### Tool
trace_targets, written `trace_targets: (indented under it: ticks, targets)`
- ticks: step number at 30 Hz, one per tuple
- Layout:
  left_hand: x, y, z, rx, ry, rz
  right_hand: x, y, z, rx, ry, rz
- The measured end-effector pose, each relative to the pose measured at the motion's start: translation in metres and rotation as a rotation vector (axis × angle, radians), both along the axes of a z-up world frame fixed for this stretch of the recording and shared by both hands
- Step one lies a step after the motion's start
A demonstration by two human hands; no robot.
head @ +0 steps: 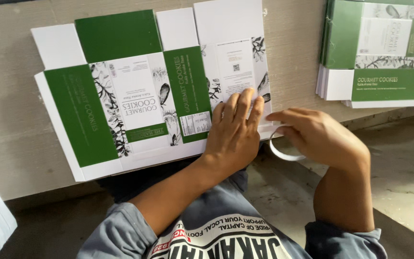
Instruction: The person assembles flat-packed boxes by folding the flaps and securing them with clear adhesive tape. They handle multiple identical boxes, applying tape to the edges and folding the flaps to form the box shape. The person also briefly handles a plastic bag containing blue items before returning to box assembly.
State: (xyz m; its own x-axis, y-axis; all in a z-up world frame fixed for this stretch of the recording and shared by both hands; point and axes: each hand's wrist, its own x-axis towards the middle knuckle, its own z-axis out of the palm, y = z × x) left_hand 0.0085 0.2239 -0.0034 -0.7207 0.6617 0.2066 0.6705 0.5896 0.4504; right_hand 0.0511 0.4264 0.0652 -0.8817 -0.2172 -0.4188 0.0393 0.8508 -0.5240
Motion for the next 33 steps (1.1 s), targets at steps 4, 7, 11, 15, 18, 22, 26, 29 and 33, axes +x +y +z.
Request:
trace_targets:
  ticks: [4, 7, 11, 15, 18, 22, 26, 29, 33]
  targets:
    - [0.000, 0.004, 0.006, -0.077, 0.029, 0.016, 0.009, 0.009, 0.012, 0.056, 0.016, -0.090]
    - [-0.001, 0.005, 0.008, 0.007, 0.109, 0.075, 0.012, 0.011, 0.013, 0.018, 0.074, -0.047]
    - [0.000, 0.005, 0.005, -0.022, 0.081, 0.059, 0.012, 0.011, 0.014, 0.015, 0.087, -0.065]
    - [0.001, 0.006, 0.001, -0.009, 0.061, 0.063, 0.016, 0.022, 0.014, -0.211, -0.093, 0.137]
    - [0.002, 0.005, 0.002, -0.025, 0.018, 0.045, 0.021, 0.026, 0.036, -0.243, -0.259, 0.186]
    - [-0.021, 0.001, 0.011, 0.155, -0.233, 0.057, 0.008, 0.033, 0.043, -0.084, 0.043, 0.137]
    - [-0.076, -0.019, 0.020, 0.278, -0.166, 0.080, -0.029, 0.018, 0.047, -0.120, 0.193, 0.076]
    - [-0.123, -0.026, 0.016, 0.292, -0.034, 0.138, -0.068, 0.009, 0.040, -0.132, 0.231, 0.115]
    - [-0.161, -0.022, -0.011, 0.318, -0.024, 0.211, -0.124, 0.002, 0.022, -0.130, 0.197, 0.093]
